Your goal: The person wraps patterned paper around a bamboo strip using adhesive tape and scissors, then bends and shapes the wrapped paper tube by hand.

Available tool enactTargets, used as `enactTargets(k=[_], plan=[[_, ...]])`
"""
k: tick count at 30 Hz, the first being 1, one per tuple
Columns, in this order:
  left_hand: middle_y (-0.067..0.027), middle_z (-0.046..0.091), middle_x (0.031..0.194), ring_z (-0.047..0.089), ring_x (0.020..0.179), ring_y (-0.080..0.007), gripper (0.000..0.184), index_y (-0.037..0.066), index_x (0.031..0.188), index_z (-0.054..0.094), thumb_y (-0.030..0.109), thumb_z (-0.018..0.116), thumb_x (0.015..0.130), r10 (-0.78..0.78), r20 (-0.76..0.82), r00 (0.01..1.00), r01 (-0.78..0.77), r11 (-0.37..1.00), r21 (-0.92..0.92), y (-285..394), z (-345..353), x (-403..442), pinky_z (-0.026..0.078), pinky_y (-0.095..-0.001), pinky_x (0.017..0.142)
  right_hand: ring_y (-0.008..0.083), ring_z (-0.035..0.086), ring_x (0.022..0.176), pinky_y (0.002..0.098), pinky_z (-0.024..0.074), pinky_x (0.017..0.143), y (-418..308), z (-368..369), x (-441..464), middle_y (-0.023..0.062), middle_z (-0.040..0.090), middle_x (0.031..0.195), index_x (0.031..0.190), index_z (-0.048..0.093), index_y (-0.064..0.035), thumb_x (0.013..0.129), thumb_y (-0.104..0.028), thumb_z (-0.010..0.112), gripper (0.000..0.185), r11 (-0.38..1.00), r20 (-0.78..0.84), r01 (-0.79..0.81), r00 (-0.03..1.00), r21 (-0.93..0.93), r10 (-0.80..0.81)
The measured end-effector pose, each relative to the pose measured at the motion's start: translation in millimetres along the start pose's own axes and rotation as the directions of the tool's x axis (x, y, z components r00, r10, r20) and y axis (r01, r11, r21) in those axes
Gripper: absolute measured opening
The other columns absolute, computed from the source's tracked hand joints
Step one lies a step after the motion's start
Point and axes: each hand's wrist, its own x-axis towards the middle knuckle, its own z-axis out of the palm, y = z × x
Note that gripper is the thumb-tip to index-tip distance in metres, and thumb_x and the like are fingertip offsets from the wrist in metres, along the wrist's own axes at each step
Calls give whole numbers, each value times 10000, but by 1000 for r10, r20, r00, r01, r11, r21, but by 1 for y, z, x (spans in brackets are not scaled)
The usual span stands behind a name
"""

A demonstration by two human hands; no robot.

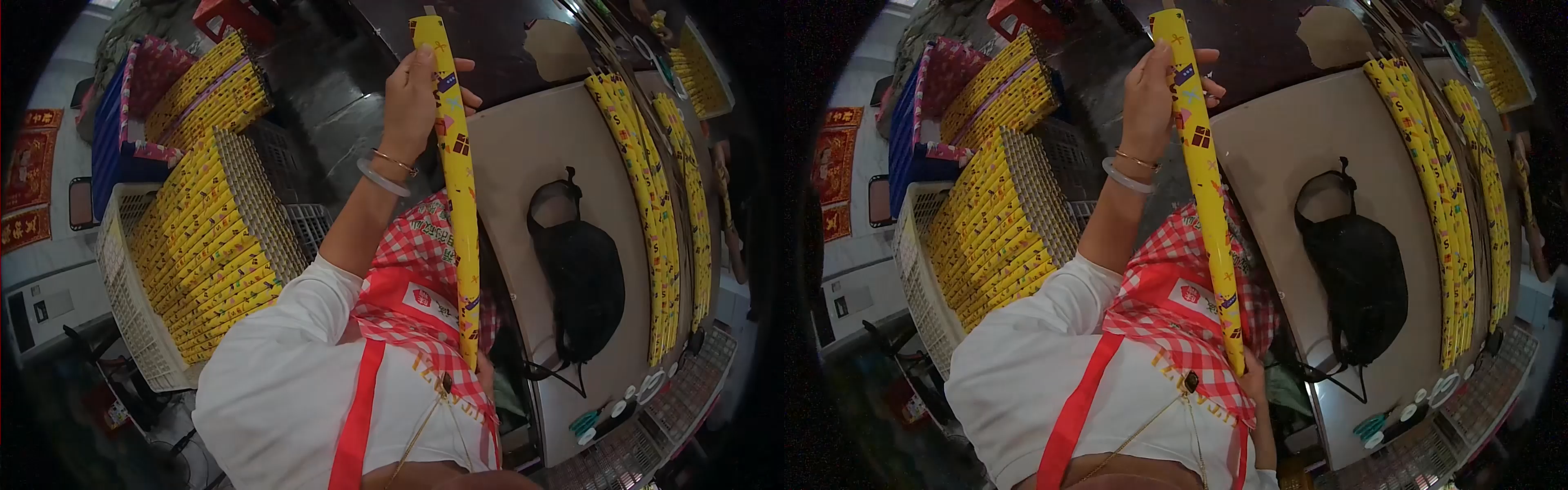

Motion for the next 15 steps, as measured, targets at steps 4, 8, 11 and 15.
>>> enactTargets(k=[4,8,11,15], plan=[[-188,579,1078,646,767,-249,498,7,1110,447,446,277,948,-55,51,997,67,955,-288,-3,-4,2,555,-316,587,186,587,943,297,458,808,-4,1,0,120,611,1061,1183,488,13,756,-22,678,468,999,19,-2,1000,42,1],[-172,582,1051,642,793,-252,564,2,1110,434,505,253,931,-15,35,999,20,985,-170,-3,-10,11,556,-318,582,183,580,953,290,448,821,-21,0,4,118,607,1064,1186,488,13,755,-21,676,471,1000,23,-1,1000,25,1],[-147,587,876,647,706,-238,477,-5,1053,421,449,332,935,-7,-108,994,14,998,60,5,-8,23,550,-320,538,174,570,970,286,439,836,-21,-3,5,113,599,1083,1192,487,8,761,-13,666,468,1000,53,-18,998,-19,19],[-160,602,851,645,653,-223,414,-4,1023,432,396,371,936,31,-101,994,-15,989,149,4,-19,27,545,-314,523,163,556,990,285,430,847,-30,-2,8,111,583,1118,1200,482,7,772,0,649,459,999,62,-44,997,-22,45]])
